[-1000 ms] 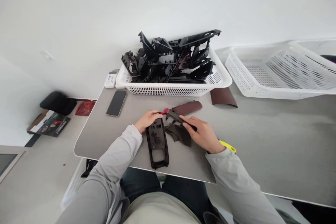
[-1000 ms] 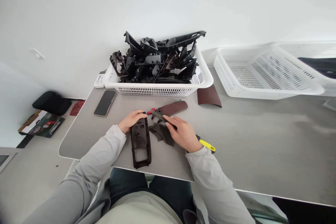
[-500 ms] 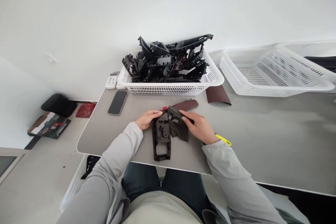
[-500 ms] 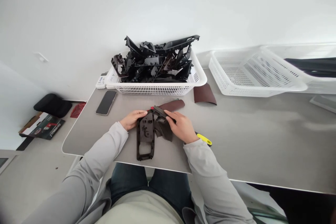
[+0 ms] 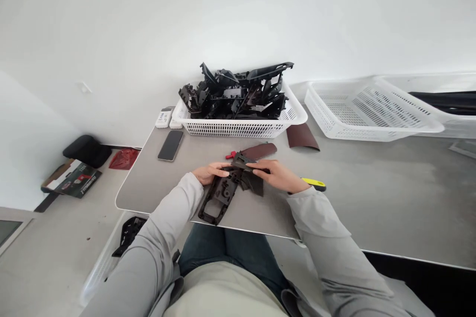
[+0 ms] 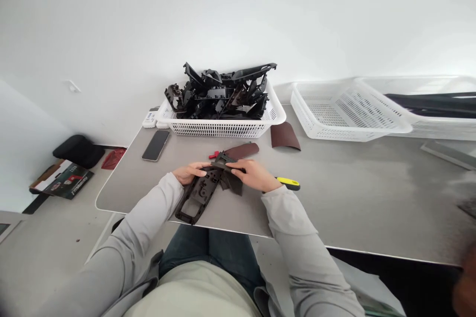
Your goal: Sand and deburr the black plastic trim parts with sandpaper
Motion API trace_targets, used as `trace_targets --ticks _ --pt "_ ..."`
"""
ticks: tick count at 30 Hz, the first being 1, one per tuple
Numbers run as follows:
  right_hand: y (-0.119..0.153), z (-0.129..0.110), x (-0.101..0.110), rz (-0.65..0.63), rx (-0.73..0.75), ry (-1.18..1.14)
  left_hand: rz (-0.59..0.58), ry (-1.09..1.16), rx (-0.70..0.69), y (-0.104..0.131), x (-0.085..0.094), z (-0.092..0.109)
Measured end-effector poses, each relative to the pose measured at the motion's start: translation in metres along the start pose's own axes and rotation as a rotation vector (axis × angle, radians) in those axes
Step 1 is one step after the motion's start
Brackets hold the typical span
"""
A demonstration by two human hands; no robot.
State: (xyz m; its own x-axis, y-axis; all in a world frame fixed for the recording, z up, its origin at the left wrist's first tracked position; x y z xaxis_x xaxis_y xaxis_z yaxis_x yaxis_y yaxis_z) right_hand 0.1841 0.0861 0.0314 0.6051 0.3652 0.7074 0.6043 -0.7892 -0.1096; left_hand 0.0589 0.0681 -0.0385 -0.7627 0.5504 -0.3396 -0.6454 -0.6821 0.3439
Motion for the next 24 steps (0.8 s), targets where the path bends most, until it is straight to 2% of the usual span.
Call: trace_targets --ticks 3,7,12,18,21,24 --pt "-0.002 -0.003 -0.001 -0.073 -0.045 0.028 0.000 -0.026 0.012 -0.001 0.001 -0.003" --pt "-0.006 -0.011 0.000 -0.129 -0.034 0.049 0.036 -0.042 0.067 -0.004 0.006 -0.009" --pt "-0.007 -0.011 0.001 -0.201 -0.074 0.037 0.028 -0.040 0.105 -0.003 0.002 -0.012" --pt "-0.003 -0.008 0.014 -0.094 -0.125 0.178 0.037 -0.039 0.104 0.000 0.003 -0.013" --pt "-0.002 -0.014 0.004 -0.144 -0.083 0.156 0.037 -0.036 0.110 -0.001 0.004 -0.015" --pt "-0.001 -0.012 0.000 -0.175 -0.113 0.178 0.040 -0.039 0.132 -0.003 0.006 -0.019"
Point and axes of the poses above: each hand's wrist, its own y-axis away from the middle knuckle, its own x-axis out of the back of the hand, z = x × y, the point moved 10 cm from there along -y, towards the middle knuckle, and after that the axes turned 12 degrees about -y, right-handed, at the moved point
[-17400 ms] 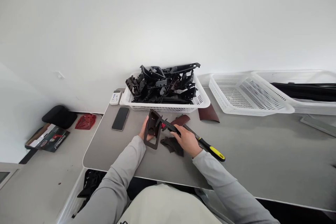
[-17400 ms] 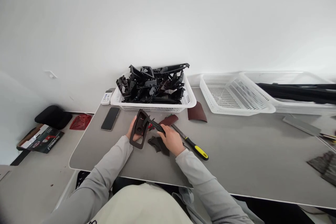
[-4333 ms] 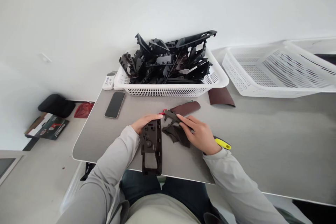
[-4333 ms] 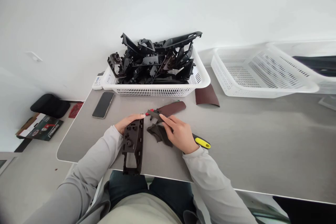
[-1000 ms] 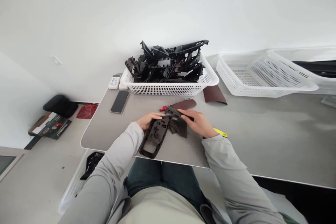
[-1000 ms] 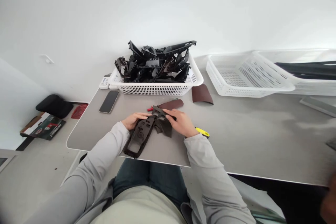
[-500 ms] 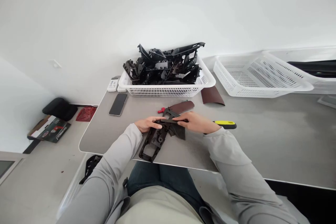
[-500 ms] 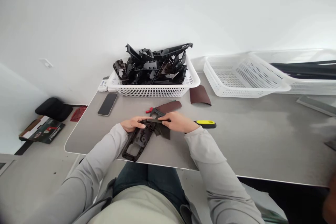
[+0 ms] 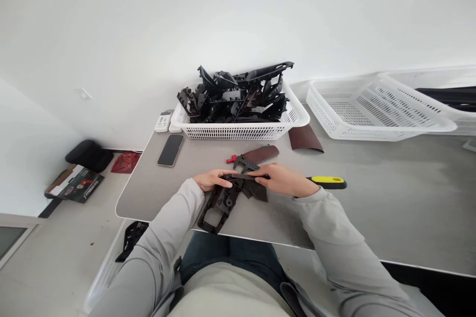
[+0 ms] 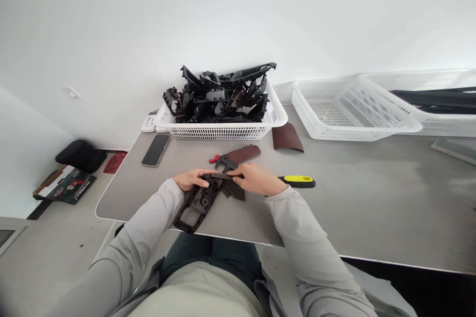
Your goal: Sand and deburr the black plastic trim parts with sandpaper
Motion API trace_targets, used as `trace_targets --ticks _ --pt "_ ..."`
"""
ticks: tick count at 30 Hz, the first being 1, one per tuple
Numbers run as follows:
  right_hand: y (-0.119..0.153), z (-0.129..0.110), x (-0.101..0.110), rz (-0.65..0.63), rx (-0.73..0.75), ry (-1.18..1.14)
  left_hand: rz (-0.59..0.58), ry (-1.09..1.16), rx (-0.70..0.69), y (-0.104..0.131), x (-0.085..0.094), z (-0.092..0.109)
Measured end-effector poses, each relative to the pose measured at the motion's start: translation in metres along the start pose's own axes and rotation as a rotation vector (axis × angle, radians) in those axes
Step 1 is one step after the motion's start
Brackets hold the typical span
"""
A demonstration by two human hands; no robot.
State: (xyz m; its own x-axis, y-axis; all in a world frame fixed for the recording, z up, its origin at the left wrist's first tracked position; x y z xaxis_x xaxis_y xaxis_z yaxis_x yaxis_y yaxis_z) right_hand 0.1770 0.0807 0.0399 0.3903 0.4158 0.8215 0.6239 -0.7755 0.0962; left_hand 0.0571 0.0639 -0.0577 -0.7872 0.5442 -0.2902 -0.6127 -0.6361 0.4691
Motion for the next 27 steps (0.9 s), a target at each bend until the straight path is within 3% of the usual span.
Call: trace_targets --ticks 5,10,13,19,27 --pt "0.002 0.003 0.007 0.025 -0.054 0.017 -0.016 0.026 -0.024 -0.002 0.001 0.000" --pt "0.001 0.000 -0.002 -0.081 -0.054 -0.059 -0.036 0.036 -0.043 -0.001 0.001 0.000" --pt "0.002 0.014 0.003 -0.006 -0.090 -0.079 -0.010 0.047 -0.063 0.000 0.000 0.004" --pt "0.000 0.027 0.009 0.179 0.023 -0.236 0.204 -0.020 -0.047 -0.002 0.006 0.007" --pt "0.000 0.032 0.013 0.283 0.049 -0.206 0.265 -0.130 -0.039 0.003 0.004 0.012"
Point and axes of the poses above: each hand's wrist, its own y-axis away from the middle knuckle, its own x-axis out of the back of the hand, z = x × y, the point moved 10 cm from there along -y, towards the middle knuckle, and after that the axes turned 12 degrees about -y, right-handed, at the moved point
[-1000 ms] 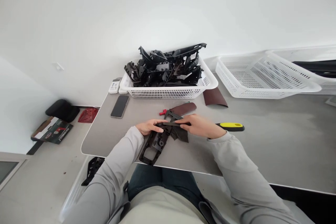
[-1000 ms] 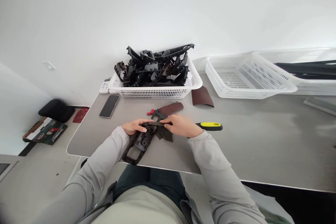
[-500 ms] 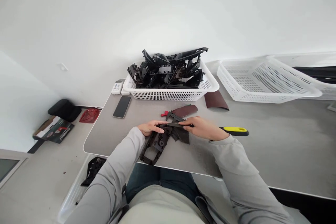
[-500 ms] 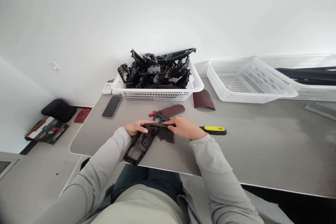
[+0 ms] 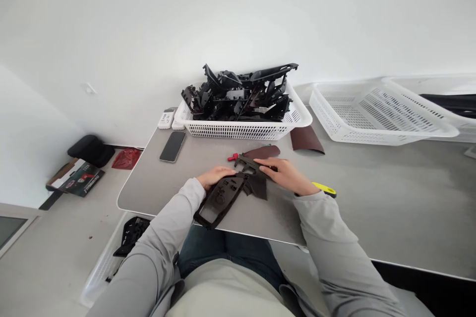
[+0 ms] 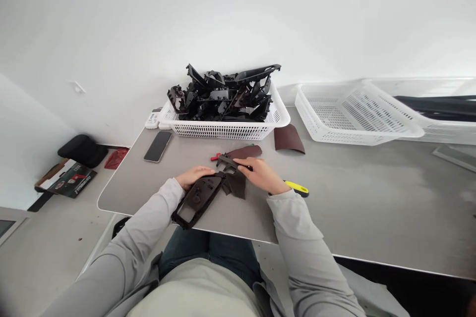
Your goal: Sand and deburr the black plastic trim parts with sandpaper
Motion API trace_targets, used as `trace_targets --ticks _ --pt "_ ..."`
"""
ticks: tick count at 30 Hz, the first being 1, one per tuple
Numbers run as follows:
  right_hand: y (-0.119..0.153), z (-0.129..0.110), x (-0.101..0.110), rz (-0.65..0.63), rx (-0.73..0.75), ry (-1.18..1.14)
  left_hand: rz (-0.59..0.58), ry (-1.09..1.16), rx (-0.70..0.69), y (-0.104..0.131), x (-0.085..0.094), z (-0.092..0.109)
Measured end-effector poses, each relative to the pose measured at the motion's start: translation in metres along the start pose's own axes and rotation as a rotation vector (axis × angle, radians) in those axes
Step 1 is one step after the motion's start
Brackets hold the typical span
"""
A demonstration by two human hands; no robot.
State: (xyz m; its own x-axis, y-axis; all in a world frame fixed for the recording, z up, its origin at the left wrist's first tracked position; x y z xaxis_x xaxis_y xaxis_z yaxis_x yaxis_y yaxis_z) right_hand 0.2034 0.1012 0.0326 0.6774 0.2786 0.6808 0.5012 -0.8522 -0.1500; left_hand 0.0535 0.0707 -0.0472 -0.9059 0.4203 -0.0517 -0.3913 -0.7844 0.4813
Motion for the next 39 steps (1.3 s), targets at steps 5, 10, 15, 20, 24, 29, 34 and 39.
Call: trace_targets --ticks 5,10,15,20,24,29,34,39 --pt "-0.001 0.008 0.002 0.025 -0.002 -0.006 0.027 0.009 0.031 0.000 0.004 -0.003" --pt "-0.002 0.009 -0.001 0.036 0.011 -0.022 -0.024 0.016 0.008 -0.002 0.000 -0.005" --pt "-0.002 0.011 -0.007 0.010 0.010 -0.025 -0.117 0.161 -0.006 -0.001 -0.001 -0.006" --pt "-0.001 0.011 -0.012 -0.014 0.009 -0.006 -0.145 0.194 -0.068 0.005 0.006 -0.001" --pt "0.000 0.008 -0.012 -0.023 -0.002 -0.010 -0.079 0.092 -0.061 0.000 0.010 -0.005" --pt "0.001 0.001 -0.010 -0.017 0.008 -0.018 -0.050 -0.020 -0.073 -0.003 0.009 -0.003" --pt "0.002 0.000 -0.010 -0.012 0.012 -0.039 -0.179 0.117 0.019 0.001 -0.004 -0.009" --pt "0.002 0.001 -0.012 -0.024 -0.002 -0.036 -0.153 0.078 0.049 0.001 -0.001 -0.013"
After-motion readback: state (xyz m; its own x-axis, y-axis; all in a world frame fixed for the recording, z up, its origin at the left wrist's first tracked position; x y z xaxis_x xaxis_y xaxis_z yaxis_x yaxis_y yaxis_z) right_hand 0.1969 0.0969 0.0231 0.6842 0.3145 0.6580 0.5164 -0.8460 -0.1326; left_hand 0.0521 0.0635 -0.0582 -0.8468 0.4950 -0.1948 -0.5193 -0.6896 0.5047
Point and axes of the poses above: each hand's wrist, its own y-axis away from the middle knuckle, its own x-axis out of the back of the hand, z = x × y, the point moved 10 cm from there along -y, towards the middle knuckle, and after that the axes turned 12 degrees about -y, right-handed, at the moved point
